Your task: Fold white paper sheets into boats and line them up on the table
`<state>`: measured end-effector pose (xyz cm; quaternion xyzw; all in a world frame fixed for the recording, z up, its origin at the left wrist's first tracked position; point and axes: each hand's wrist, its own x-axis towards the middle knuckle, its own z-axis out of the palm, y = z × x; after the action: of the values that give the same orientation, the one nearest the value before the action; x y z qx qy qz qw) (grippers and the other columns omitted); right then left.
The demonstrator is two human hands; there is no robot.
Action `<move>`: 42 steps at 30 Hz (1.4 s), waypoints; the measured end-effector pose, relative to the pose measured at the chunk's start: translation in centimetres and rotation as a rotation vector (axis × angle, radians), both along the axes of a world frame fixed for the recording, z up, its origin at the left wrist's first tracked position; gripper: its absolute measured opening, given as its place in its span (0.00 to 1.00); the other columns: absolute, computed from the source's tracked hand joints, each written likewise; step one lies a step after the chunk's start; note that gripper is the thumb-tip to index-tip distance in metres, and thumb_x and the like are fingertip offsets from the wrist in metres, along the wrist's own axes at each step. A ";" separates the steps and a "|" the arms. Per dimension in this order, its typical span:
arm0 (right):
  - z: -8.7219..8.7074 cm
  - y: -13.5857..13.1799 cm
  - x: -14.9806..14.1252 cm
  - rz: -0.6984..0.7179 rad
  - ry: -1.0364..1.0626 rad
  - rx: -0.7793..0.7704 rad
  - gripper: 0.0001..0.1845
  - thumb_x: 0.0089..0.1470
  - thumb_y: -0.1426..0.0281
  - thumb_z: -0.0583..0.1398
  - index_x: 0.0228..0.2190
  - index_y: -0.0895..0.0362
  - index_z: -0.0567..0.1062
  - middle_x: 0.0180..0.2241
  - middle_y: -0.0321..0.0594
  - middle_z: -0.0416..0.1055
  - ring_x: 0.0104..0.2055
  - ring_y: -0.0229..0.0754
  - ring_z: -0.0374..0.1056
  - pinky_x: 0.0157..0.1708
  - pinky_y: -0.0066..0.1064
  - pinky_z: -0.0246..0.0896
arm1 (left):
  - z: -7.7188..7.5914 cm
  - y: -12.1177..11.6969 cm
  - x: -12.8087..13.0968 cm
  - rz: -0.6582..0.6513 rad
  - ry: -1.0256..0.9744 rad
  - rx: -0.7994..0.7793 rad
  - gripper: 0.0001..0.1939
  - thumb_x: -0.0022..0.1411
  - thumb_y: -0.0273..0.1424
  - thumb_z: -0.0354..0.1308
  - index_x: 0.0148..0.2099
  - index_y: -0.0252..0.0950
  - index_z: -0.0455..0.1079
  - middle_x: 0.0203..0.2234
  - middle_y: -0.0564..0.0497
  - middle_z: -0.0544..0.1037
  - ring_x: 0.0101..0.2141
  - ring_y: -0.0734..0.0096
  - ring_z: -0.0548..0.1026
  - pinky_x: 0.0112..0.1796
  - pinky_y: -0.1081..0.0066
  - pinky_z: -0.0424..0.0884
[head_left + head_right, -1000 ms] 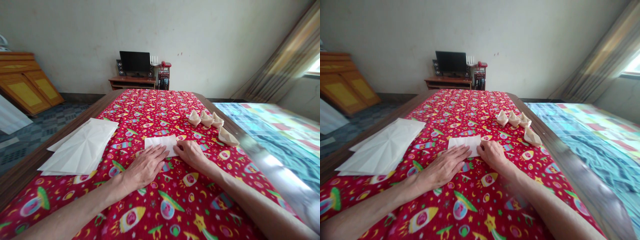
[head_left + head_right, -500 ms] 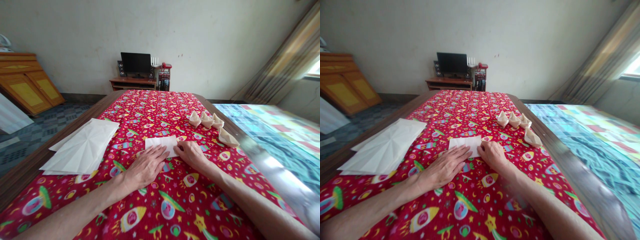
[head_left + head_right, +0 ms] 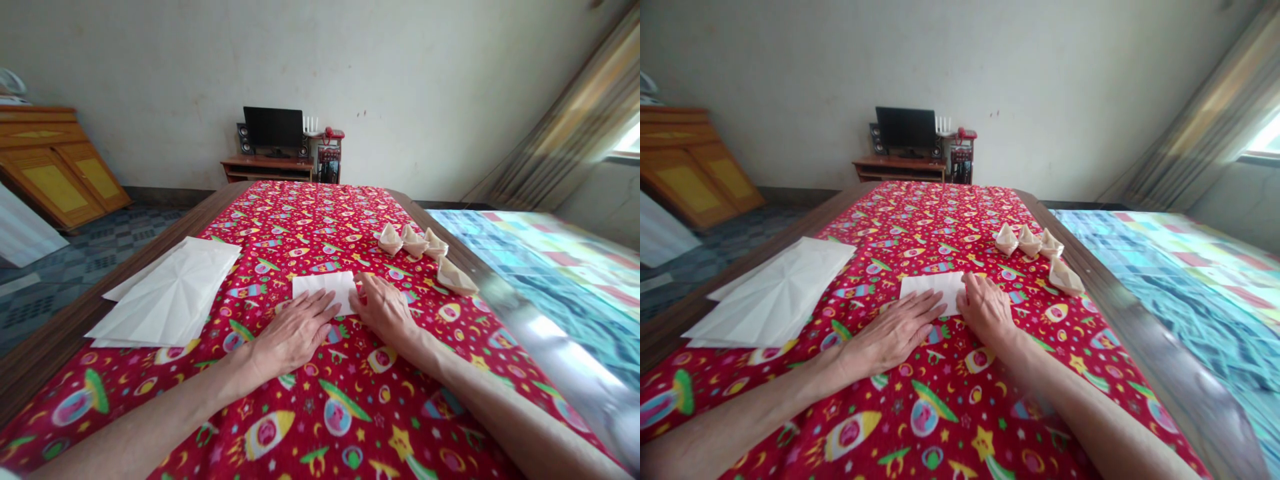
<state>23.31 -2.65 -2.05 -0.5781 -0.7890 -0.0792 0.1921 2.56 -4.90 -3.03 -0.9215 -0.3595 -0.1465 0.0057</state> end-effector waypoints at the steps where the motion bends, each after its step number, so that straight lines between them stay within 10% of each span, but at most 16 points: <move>1: 0.0 -0.4 -0.2 0.048 -0.027 0.058 0.18 0.56 0.68 0.53 0.48 0.59 0.69 0.42 0.47 0.73 0.42 0.47 0.68 0.36 0.33 0.61 | 0.1 0.0 0.0 -0.003 0.002 -0.006 0.21 0.69 0.32 0.41 0.62 0.39 0.56 0.61 0.48 0.60 0.61 0.64 0.56 0.59 0.58 0.55; 7: -0.3 -3.4 -1.0 0.504 -0.168 0.000 0.23 0.62 0.70 0.47 0.56 0.66 0.62 0.58 0.53 0.59 0.61 0.48 0.55 0.57 0.41 0.55 | 0.4 0.0 0.1 -0.014 0.009 -0.009 0.21 0.68 0.33 0.42 0.61 0.36 0.57 0.61 0.45 0.60 0.62 0.65 0.55 0.60 0.59 0.53; 26: -1.0 -4.7 2.0 0.419 -0.104 0.000 0.19 0.62 0.69 0.49 0.51 0.63 0.68 0.54 0.49 0.66 0.58 0.45 0.60 0.58 0.37 0.55 | 0.1 -2.0 -6.6 0.005 0.183 0.051 0.23 0.70 0.35 0.39 0.65 0.39 0.50 0.63 0.50 0.55 0.62 0.69 0.54 0.61 0.63 0.50; 31: 0.3 -3.2 -0.4 0.373 -0.206 0.011 0.11 0.61 0.72 0.52 0.30 0.58 0.73 0.34 0.43 0.74 0.41 0.44 0.70 0.49 0.42 0.57 | 0.3 -1.8 -5.8 0.044 0.081 0.114 0.19 0.68 0.31 0.44 0.59 0.36 0.61 0.57 0.47 0.66 0.56 0.65 0.63 0.56 0.62 0.59; 42: 0.7 -2.9 -5.9 0.491 -0.448 0.215 0.08 0.57 0.79 0.52 0.32 0.60 0.70 0.31 0.45 0.69 0.37 0.46 0.61 0.36 0.38 0.52 | 2.3 1.5 -3.6 0.062 0.040 -0.007 0.12 0.59 0.33 0.57 0.46 0.38 0.68 0.39 0.49 0.70 0.42 0.62 0.68 0.42 0.64 0.68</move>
<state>17.37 -5.57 -1.32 -0.3159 -0.9142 -0.2383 0.0874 -1.08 -3.40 -0.78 -0.9128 -0.3881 -0.1266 0.0139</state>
